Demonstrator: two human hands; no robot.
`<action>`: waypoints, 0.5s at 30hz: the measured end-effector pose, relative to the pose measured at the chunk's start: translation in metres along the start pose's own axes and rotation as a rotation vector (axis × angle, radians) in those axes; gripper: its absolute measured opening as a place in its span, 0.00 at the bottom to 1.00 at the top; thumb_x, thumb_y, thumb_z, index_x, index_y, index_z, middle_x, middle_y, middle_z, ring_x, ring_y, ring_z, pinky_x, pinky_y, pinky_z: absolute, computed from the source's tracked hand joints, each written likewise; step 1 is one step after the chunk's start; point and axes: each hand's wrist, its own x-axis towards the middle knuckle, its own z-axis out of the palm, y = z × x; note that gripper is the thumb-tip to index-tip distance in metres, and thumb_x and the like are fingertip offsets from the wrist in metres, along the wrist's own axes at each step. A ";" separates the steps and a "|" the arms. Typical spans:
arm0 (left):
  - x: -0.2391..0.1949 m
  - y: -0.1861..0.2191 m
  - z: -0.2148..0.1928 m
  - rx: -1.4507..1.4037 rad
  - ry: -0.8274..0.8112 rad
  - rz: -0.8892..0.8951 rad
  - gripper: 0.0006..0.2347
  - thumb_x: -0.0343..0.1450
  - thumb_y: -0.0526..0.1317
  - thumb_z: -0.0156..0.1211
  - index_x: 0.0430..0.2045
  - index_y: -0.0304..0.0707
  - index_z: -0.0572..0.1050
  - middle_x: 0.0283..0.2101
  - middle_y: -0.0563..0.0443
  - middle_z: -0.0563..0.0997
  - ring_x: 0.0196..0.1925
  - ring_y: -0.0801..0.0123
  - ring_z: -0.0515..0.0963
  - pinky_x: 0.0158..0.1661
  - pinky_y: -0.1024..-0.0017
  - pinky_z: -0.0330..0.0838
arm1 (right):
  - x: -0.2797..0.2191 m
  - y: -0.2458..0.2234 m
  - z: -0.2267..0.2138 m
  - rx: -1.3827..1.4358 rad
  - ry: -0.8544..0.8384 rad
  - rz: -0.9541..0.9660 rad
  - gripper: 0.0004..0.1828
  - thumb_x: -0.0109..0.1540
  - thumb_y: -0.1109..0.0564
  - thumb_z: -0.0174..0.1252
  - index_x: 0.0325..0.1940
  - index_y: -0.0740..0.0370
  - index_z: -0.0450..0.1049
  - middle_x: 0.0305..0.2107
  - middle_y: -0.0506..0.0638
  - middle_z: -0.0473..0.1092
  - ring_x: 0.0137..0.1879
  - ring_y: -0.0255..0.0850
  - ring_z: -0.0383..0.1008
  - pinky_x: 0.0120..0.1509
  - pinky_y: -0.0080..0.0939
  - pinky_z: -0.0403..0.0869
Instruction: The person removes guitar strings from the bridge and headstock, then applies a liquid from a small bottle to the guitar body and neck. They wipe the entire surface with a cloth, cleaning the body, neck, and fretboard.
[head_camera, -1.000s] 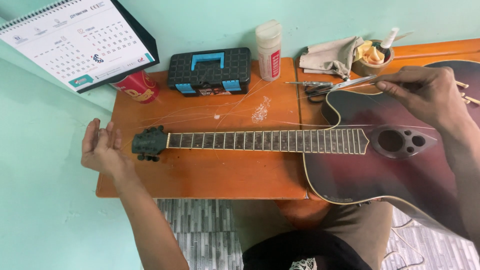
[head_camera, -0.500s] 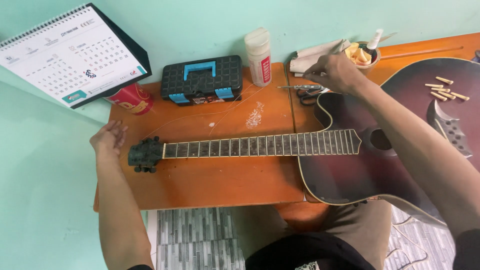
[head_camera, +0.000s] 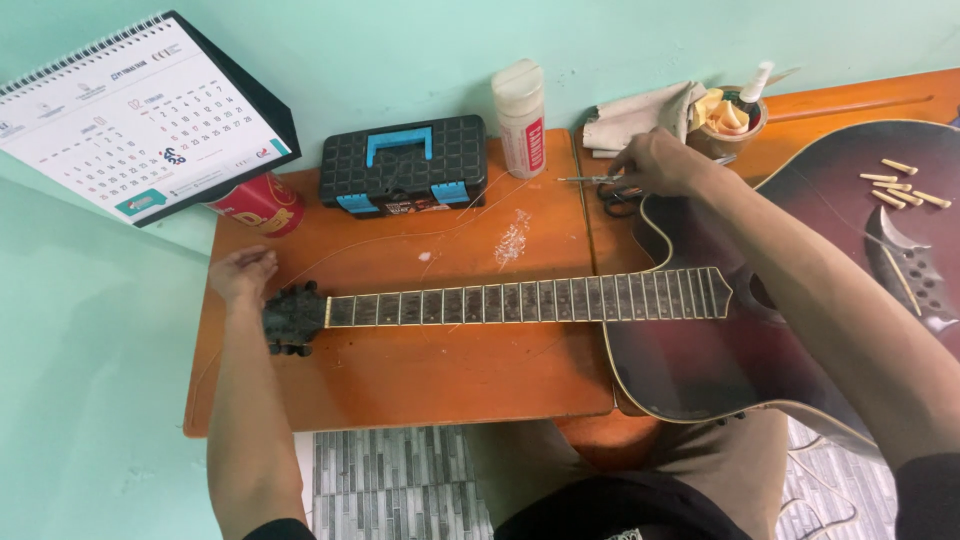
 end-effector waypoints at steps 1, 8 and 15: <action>0.000 0.000 0.002 -0.001 0.000 -0.002 0.07 0.73 0.24 0.52 0.41 0.16 0.76 0.44 0.22 0.76 0.46 0.46 0.86 0.46 0.64 0.88 | -0.001 -0.002 -0.005 -0.001 -0.001 0.001 0.12 0.58 0.53 0.67 0.46 0.49 0.86 0.30 0.50 0.82 0.42 0.54 0.83 0.51 0.52 0.78; -0.003 -0.006 0.009 0.216 -0.035 0.173 0.02 0.73 0.22 0.58 0.33 0.20 0.78 0.40 0.30 0.77 0.47 0.41 0.84 0.48 0.49 0.80 | -0.010 -0.028 -0.041 0.175 -0.077 0.043 0.24 0.57 0.70 0.57 0.57 0.58 0.80 0.42 0.57 0.81 0.48 0.51 0.83 0.56 0.51 0.78; 0.021 -0.020 0.005 -0.335 -0.029 0.070 0.08 0.75 0.30 0.50 0.24 0.28 0.68 0.33 0.32 0.70 0.45 0.29 0.81 0.65 0.27 0.57 | -0.028 -0.033 -0.057 -0.520 0.106 -0.045 0.18 0.56 0.70 0.57 0.45 0.56 0.83 0.35 0.55 0.80 0.40 0.52 0.85 0.46 0.50 0.82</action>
